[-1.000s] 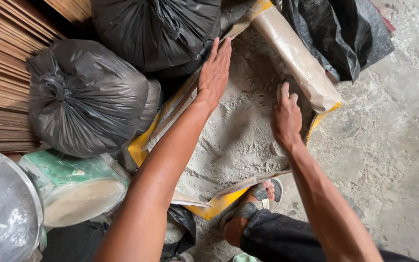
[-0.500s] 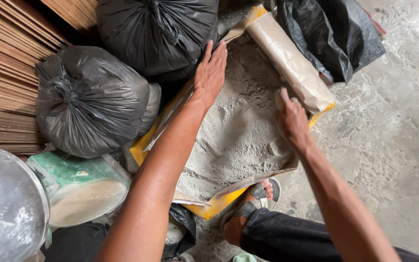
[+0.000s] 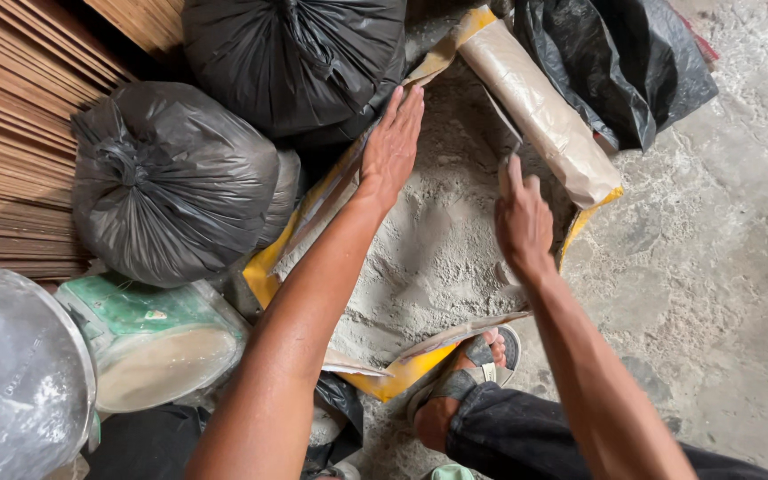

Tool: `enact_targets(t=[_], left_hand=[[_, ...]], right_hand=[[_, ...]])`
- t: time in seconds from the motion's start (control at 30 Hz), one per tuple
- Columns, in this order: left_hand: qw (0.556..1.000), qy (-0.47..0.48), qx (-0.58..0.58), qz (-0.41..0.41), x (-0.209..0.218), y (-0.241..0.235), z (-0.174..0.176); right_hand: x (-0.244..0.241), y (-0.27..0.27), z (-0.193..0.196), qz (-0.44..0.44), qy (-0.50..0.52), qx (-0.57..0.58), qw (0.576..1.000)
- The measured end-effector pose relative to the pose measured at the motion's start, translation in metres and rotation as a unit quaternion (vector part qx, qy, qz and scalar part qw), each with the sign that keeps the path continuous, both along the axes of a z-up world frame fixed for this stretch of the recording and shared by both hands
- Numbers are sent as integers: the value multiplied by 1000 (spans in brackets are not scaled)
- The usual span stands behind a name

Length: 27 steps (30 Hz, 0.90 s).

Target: The person scoops dry cement from a large bag into a smaller black container using a metal trowel while seated on the ground.

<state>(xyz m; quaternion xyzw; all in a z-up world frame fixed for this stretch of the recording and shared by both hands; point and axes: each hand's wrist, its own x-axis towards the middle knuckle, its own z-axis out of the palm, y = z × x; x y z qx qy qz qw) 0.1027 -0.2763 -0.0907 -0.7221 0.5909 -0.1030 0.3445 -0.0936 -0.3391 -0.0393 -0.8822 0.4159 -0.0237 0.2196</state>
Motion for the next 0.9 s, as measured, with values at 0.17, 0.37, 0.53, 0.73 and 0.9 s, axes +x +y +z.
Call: enact_targets(t=[0.17,0.37,0.53,0.73,0.9], left_hand=[[999,-43,13,10,-3,6,15],[997,-77,25,4,-5,21,17],[996,-79,37,2,-7,26,25],[999,14,8,52,-8,27,27],[998,38,-11,55,-7,30,22]], right_hand=[[31,-29,-3,49,96,1,994],[25,-72,-27,164,58,-5,985],[13,-55,-14,145,94,33,984],[-11,-17,-13,176,94,69,977],[-41,30,-7,105,74,76,989]])
